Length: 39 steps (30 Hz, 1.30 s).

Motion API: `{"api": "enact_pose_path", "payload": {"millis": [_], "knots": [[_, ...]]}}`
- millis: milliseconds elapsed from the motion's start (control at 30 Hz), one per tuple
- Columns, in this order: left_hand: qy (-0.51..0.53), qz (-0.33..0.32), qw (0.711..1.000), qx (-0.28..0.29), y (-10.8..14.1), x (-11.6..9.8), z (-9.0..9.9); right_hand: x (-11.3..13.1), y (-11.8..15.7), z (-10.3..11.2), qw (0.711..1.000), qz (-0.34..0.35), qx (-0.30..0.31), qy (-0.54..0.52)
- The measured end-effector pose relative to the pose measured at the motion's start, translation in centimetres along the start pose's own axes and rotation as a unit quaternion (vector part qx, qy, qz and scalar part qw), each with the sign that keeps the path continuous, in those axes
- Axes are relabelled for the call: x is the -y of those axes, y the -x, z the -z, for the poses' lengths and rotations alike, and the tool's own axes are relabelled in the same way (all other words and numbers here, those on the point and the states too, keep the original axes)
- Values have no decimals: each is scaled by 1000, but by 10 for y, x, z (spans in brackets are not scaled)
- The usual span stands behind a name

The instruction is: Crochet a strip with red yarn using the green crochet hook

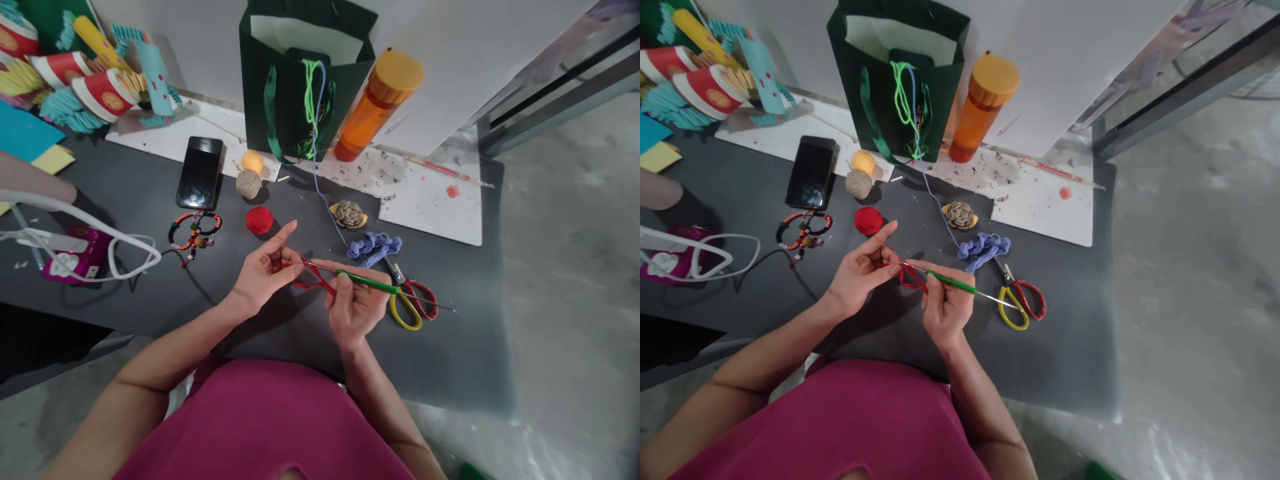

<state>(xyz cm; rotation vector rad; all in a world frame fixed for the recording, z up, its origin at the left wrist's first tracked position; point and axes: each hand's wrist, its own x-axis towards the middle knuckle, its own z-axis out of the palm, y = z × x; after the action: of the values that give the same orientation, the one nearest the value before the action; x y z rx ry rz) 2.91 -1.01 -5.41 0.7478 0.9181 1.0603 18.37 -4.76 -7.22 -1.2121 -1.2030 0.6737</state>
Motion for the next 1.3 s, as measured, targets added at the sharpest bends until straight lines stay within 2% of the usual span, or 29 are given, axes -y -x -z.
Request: {"api": "enact_pose_path", "payload": {"millis": [200, 567, 800, 900, 1067, 1200, 1300], "knots": [[2, 12, 1000, -4, -1, 0, 0, 5, -2, -2, 999, -7, 8, -52], [-3, 12, 1000, -7, 0, -2, 1, 8, -5, 0, 999, -24, 24, -23], [-3, 5, 1000, -5, -1, -1, 1, -5, -1, 7, 998, -40, 43, -14], [-9, 2, 1000, -4, -2, 0, 1, -6, -1, 6, 998, -24, 49, -9], [-6, 7, 1000, -6, -1, 0, 2, 1, -1, 0, 999, 40, 22, -24], [-1, 14, 1000, -8, 0, -2, 0, 3, -3, -1, 998, 40, 27, -34], [9, 21, 1000, -2, -1, -2, 0, 1, -4, -1, 997, 65, 29, -35]]}}
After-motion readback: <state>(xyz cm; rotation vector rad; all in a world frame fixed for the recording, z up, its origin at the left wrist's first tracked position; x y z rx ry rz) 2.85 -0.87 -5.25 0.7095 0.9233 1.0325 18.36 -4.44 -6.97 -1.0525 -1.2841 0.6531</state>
